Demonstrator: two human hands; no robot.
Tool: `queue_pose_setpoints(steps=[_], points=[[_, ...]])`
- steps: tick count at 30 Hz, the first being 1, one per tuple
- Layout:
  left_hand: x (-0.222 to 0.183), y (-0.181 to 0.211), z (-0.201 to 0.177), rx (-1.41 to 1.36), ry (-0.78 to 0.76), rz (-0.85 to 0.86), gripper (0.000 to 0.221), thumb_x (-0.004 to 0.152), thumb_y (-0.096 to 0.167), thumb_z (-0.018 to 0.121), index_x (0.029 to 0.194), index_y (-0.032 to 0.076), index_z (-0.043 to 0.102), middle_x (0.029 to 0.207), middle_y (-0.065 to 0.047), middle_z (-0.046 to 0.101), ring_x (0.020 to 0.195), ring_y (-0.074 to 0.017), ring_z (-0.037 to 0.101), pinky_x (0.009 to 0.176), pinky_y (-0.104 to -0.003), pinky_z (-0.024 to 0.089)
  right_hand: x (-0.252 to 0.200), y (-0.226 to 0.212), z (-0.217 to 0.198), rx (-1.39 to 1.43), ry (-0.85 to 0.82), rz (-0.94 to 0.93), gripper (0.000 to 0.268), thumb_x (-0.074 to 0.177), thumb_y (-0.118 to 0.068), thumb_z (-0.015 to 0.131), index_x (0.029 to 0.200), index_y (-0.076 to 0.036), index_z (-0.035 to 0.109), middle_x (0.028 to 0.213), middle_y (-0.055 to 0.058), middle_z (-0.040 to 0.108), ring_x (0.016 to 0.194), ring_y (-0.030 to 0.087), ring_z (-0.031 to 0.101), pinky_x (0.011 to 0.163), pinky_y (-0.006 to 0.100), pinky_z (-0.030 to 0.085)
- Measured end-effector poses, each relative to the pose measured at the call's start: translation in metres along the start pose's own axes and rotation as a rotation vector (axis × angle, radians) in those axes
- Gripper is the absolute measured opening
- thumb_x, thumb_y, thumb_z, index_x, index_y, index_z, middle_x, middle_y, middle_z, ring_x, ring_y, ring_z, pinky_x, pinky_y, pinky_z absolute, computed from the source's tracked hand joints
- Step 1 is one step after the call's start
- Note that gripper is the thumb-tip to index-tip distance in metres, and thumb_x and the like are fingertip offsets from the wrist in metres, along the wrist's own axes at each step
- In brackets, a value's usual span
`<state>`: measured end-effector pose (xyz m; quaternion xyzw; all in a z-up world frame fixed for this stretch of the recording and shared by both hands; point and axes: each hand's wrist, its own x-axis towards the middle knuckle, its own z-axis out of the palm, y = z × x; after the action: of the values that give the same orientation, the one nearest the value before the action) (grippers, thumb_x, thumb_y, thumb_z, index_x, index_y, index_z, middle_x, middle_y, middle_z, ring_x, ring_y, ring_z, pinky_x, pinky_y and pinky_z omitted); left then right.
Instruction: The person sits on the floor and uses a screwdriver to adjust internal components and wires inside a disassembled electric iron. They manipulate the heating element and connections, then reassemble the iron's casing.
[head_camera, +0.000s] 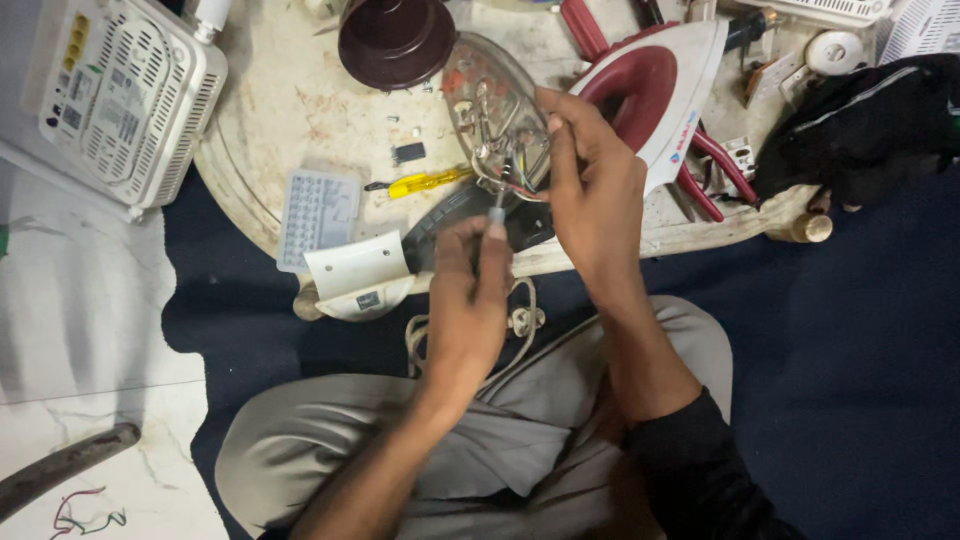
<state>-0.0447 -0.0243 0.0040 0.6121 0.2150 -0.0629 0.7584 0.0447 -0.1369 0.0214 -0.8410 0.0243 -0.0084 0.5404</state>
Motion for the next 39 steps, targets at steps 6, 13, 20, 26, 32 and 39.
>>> queue_pose_setpoints(steps=[6, 13, 20, 26, 32, 39], points=[[0.010, 0.001, 0.004, -0.249, 0.033, -0.114, 0.027, 0.108, 0.027, 0.049, 0.120, 0.002, 0.048, 0.084, -0.004, 0.059, 0.062, -0.0078, 0.045, 0.049, -0.022, 0.035, 0.000, -0.002, 0.002, 0.115, -0.033, 0.105, 0.026, 0.109, -0.014, 0.056, 0.128, -0.003, 0.070, 0.086, -0.004, 0.063, 0.071, 0.001, 0.048, 0.058, 0.020, 0.042], [0.030, 0.011, -0.002, -0.278, -0.079, 0.001, 0.029, 0.110, 0.028, 0.050, 0.125, 0.004, 0.053, 0.108, -0.005, 0.069, 0.093, -0.0079, 0.058, 0.070, -0.022, 0.051, -0.011, -0.008, -0.001, 0.107, -0.097, 0.121, 0.027, 0.113, -0.021, 0.056, 0.122, 0.000, 0.071, 0.089, 0.001, 0.066, 0.077, 0.006, 0.056, 0.066, 0.021, 0.046], [0.039, 0.017, -0.007, -0.611, -0.139, -0.142, 0.026, 0.107, 0.015, 0.060, 0.130, 0.002, 0.058, 0.108, -0.003, 0.065, 0.072, -0.0030, 0.049, 0.053, -0.019, 0.035, -0.015, -0.014, -0.013, -0.009, -0.229, -0.251, 0.031, 0.097, -0.014, 0.078, 0.123, -0.001, 0.066, 0.152, 0.032, 0.049, 0.146, 0.033, 0.055, 0.091, 0.034, 0.062], [0.043, 0.018, -0.006, -0.664, -0.173, -0.228, 0.024, 0.101, 0.012, 0.065, 0.123, 0.001, 0.063, 0.100, -0.001, 0.067, 0.084, -0.0066, 0.062, 0.077, -0.022, 0.052, -0.013, -0.008, -0.025, 0.047, -0.341, -0.312, 0.047, 0.090, -0.011, 0.078, 0.128, 0.000, 0.052, 0.158, 0.035, 0.034, 0.145, 0.036, 0.050, 0.102, 0.040, 0.056], [0.050, 0.013, -0.007, -0.468, -0.197, -0.116, 0.020, 0.100, 0.013, 0.069, 0.115, 0.001, 0.066, 0.103, -0.006, 0.070, 0.090, -0.0117, 0.067, 0.084, -0.028, 0.056, -0.014, 0.004, -0.025, -0.145, -0.268, -0.502, 0.045, 0.092, -0.009, 0.080, 0.120, 0.001, 0.047, 0.159, 0.038, 0.035, 0.149, 0.047, 0.044, 0.114, 0.046, 0.047], [0.064, -0.009, -0.006, -0.120, -0.023, 0.039, 0.032, 0.108, 0.026, 0.053, 0.121, 0.001, 0.069, 0.103, -0.011, 0.072, 0.088, -0.0156, 0.070, 0.079, -0.029, 0.059, -0.019, 0.023, -0.019, -0.064, -0.170, -0.378, 0.017, 0.110, -0.006, 0.063, 0.114, 0.002, 0.049, 0.156, 0.037, 0.046, 0.149, 0.042, 0.050, 0.112, 0.042, 0.050]])
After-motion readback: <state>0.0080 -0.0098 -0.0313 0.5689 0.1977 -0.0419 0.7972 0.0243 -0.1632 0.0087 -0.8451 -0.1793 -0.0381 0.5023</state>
